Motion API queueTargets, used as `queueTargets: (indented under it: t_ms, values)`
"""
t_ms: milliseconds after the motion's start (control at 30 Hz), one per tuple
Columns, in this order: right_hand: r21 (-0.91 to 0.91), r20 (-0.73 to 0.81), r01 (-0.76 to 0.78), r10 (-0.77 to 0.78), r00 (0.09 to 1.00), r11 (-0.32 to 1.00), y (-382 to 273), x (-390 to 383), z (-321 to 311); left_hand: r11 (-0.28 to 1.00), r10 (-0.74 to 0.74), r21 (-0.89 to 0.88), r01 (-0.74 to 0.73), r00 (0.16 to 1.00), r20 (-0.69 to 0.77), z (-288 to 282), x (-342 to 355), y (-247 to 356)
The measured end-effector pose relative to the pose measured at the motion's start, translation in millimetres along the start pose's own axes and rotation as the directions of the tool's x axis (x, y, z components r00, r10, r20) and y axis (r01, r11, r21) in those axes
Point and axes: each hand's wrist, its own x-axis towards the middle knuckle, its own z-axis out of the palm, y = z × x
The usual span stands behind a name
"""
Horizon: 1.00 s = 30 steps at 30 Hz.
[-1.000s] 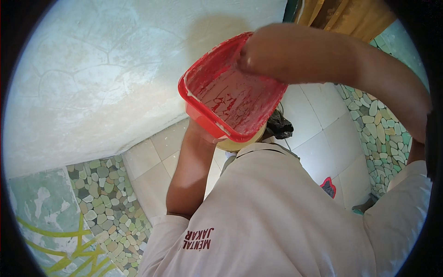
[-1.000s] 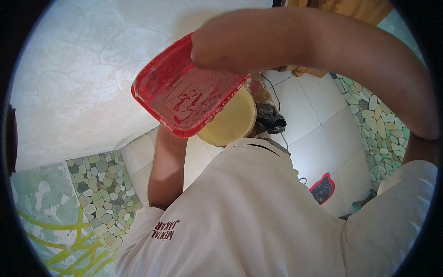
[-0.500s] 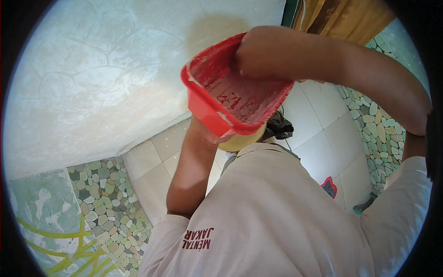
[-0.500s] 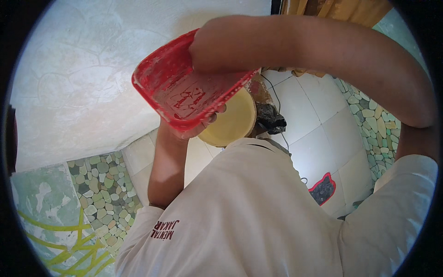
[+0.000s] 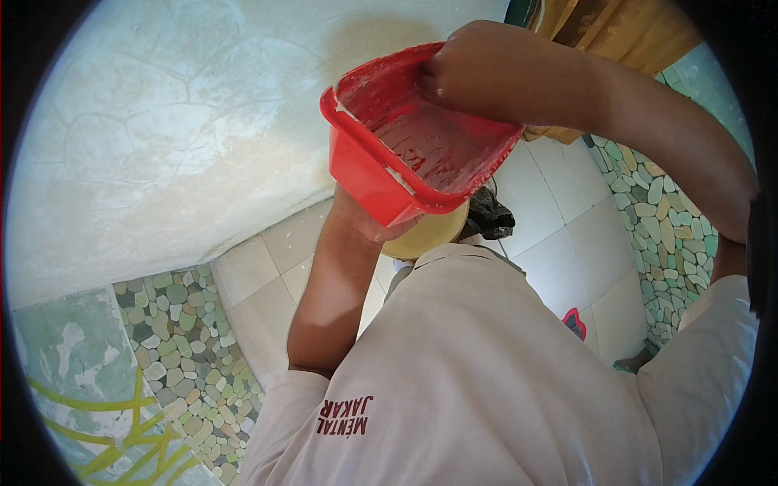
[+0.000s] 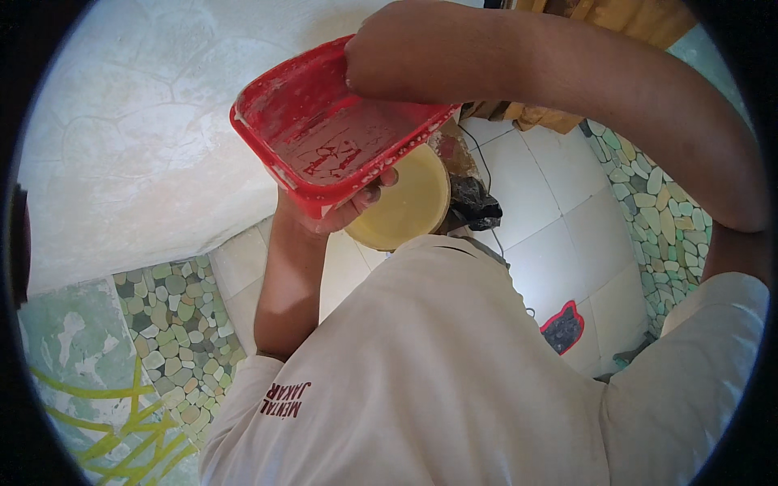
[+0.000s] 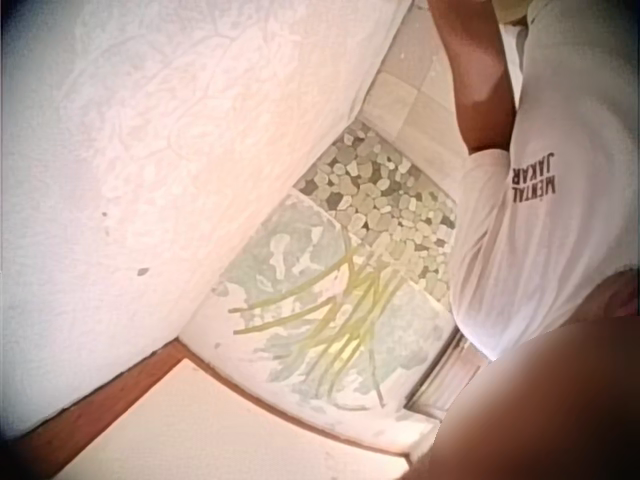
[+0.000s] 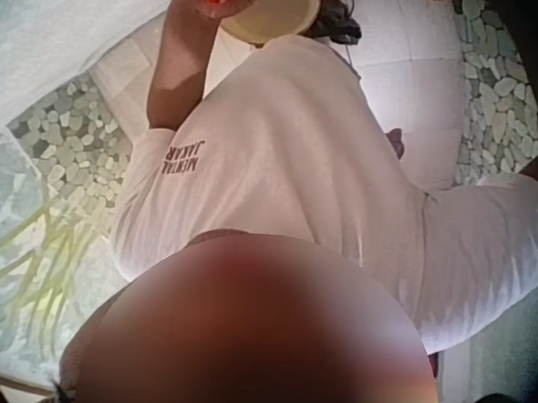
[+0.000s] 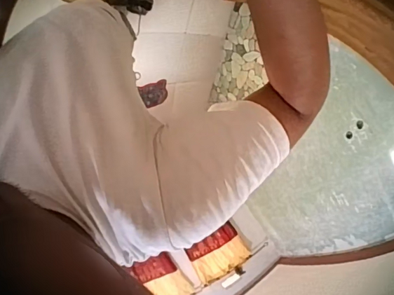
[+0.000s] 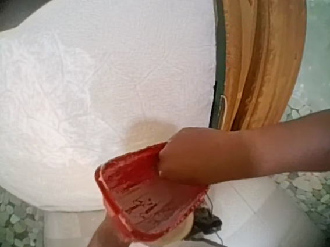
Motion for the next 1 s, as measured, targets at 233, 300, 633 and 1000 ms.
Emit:
queueTargets:
  t_ms: [233,300,633,1000]
  values:
    - [0.223,0.023,-0.031,0.026,0.999,0.974,-2.9,0.9,12.2,0.958,0.106,0.273,-0.086,0.992,-0.062,-11.0,2.0,-0.9]
    - [0.247,0.103,-0.106,0.082,0.991,0.963,-4.0,1.6,12.7,0.997,0.03,0.069,-0.027,0.999,-0.039,-0.7,2.5,-5.3]
    - [0.048,0.024,-0.05,0.049,0.999,0.998,-4.8,2.4,4.6,0.918,0.149,0.382,-0.108,0.986,-0.079,-11.5,1.1,-0.6]
    - [0.044,0.251,0.023,-0.033,0.967,0.999,-1.9,0.2,-4.0,0.954,0.109,0.288,-0.079,0.99,-0.089,-2.9,-1.2,-5.6]
